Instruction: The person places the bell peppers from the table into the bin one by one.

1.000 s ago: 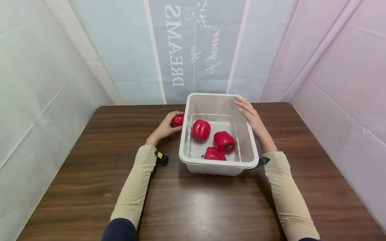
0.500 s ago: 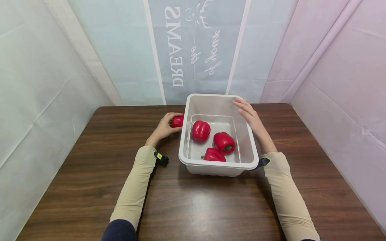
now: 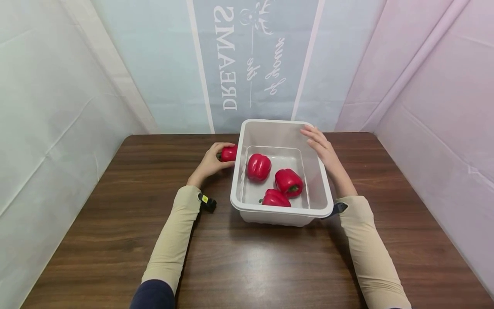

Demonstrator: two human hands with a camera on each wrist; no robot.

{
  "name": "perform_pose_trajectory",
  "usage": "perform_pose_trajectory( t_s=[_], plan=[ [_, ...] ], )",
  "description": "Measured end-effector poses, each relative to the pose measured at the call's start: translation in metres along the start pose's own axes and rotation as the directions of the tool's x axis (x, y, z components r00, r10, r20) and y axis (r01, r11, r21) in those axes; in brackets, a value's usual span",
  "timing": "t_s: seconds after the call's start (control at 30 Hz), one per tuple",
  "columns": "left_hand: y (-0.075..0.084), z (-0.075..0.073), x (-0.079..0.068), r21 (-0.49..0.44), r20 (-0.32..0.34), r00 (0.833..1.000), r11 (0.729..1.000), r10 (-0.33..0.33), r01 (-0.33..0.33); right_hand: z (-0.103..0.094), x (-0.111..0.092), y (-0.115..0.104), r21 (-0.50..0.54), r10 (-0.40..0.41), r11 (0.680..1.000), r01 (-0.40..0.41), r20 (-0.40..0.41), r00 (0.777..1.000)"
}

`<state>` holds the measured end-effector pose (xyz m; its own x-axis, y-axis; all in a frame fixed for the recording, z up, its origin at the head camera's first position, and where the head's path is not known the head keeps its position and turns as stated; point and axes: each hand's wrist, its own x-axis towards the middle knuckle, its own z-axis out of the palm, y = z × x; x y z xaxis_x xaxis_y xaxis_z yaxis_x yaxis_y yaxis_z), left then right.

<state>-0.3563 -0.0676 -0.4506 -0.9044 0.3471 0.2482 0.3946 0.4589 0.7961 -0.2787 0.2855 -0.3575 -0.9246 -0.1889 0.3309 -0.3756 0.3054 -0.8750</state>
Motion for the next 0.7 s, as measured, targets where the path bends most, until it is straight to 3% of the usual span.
perform_pose_trajectory(
  t_s=[0.7],
  plan=[
    [0.013,-0.009,0.0,0.016,-0.011,1.0,1.0,0.024,-0.024,0.001,-0.001,-0.003,0.02,0.008,1.0,-0.008,0.001,1.0]
  ],
)
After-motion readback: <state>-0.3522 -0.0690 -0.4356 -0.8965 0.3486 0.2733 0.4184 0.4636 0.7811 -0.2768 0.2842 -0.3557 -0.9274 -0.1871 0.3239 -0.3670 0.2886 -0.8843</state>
